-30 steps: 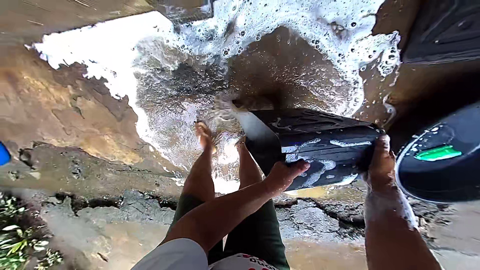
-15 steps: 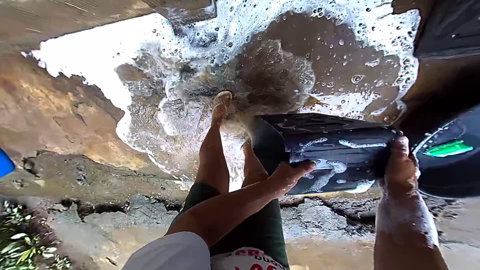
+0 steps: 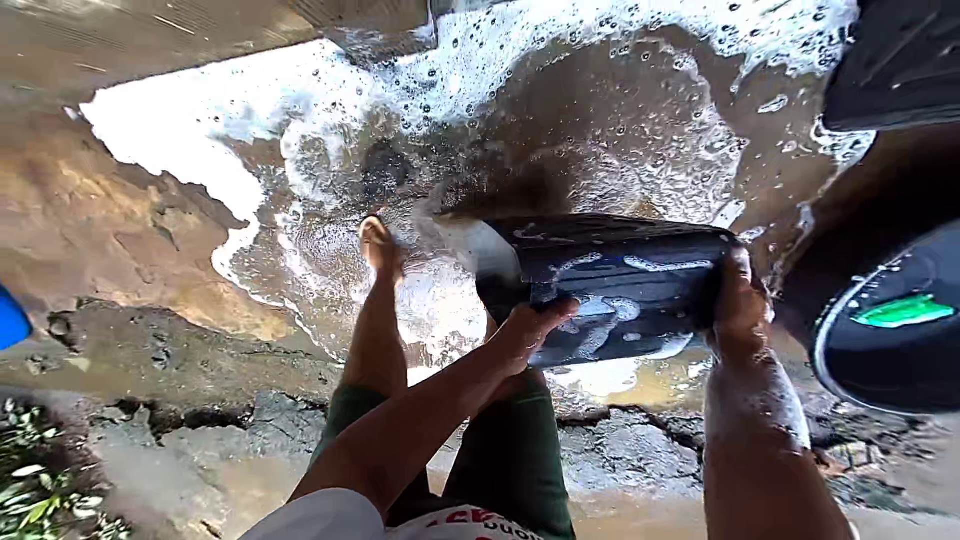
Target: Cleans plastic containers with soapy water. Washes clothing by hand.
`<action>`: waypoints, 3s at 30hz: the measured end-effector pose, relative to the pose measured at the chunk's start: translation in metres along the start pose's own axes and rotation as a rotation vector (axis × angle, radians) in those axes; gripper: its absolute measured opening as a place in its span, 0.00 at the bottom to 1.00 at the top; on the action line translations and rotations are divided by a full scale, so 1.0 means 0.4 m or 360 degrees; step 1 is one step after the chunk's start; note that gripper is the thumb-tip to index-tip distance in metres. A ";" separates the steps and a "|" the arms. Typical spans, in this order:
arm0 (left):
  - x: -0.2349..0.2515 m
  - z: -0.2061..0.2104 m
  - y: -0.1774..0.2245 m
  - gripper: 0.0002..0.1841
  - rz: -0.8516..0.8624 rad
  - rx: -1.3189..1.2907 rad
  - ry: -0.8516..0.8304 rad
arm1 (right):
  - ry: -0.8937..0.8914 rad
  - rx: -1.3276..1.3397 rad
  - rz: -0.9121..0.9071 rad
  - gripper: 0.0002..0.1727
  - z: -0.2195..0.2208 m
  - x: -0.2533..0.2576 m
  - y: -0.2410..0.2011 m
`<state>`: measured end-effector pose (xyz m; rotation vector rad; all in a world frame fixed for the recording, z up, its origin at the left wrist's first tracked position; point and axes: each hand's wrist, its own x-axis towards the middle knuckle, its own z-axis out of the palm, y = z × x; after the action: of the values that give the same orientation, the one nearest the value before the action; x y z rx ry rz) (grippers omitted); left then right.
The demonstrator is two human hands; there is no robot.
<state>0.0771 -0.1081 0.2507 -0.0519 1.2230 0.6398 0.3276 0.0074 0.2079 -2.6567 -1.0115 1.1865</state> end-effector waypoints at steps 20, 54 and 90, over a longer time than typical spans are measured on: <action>-0.065 0.041 -0.268 0.33 -0.0470 -0.0174 -0.0191 | 0.0250 -0.0598 -0.0041 0.41 -0.219 -0.206 0.131; -0.076 0.085 -0.395 0.33 -0.0605 0.0191 -0.0619 | 0.0701 -0.0238 0.0076 0.38 -0.406 -0.550 0.371; 0.596 0.708 -0.040 0.23 -0.0044 0.2837 0.0436 | -0.0537 0.0633 0.0426 0.25 -0.469 0.257 0.691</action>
<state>0.3722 0.0852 0.1381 1.3475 1.6698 -0.6635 0.6559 -0.1107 0.1888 -2.3707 -0.3860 1.7228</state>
